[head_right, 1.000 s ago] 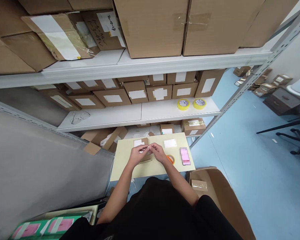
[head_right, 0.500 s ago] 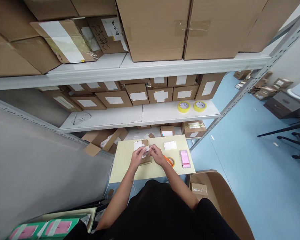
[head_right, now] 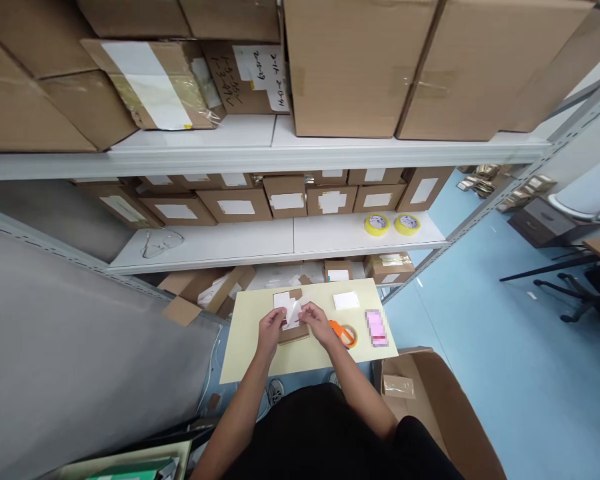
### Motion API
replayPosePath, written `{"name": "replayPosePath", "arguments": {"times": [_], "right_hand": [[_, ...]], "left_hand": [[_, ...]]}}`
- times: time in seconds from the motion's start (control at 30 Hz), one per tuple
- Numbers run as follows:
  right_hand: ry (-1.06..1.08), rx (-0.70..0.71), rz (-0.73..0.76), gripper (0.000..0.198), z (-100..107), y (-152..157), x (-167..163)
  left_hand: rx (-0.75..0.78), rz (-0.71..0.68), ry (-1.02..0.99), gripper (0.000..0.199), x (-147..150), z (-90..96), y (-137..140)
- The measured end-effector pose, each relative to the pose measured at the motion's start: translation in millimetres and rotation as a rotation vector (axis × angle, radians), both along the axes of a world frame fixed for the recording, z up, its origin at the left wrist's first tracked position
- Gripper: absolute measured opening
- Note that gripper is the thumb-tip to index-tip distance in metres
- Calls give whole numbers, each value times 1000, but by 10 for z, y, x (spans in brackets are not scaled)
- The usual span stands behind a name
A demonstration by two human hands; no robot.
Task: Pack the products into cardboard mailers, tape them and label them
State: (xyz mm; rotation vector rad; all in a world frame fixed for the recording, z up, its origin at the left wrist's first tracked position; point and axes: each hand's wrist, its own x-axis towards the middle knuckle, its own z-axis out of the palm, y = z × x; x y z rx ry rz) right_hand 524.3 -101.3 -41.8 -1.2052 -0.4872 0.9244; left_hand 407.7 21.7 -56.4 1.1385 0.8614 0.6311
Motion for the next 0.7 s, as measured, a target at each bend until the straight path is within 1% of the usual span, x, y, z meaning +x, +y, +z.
{"name": "replayPosePath", "arguments": {"times": [0.1,0.17,0.23,0.27,0.33,0.37,0.43,0.5,0.57,0.63,0.7], "right_hand": [[103,18,-81,27,-29,100,17],[138,24,-202,27,-102,207,27],[156,18,-357,28,-220,373,0],[167,2,-409,28,-292,485,-37],[188,-58,-439,32,-448,783,-170],[192,-95,-420,37,-524,973,-266],[185,-171,-329,44,-654,1435,-506],[178,-233,-193,39,-731,1986,-779],[185,-298,-117,32,-750,2576,-1049],[131,-347,-70,29,-724,3129,-1282],[86,-356,-35,28,-679,3572,-1461]], "left_hand": [[-80,210,-51,47,-219,-89,471],[-105,404,-50,49,-465,-161,810],[-84,589,-11,48,-767,-224,1101],[-54,651,13,48,-926,-248,1216],[23,695,54,46,-1235,-272,1379],[58,686,71,46,-1378,-273,1431],[100,666,95,46,-1638,-256,1498],[114,669,108,47,-1871,-222,1543],[124,677,119,47,-2088,-181,1590],[148,677,131,47,-2289,-146,1643],[180,685,150,47,-2466,-128,1696]]}}
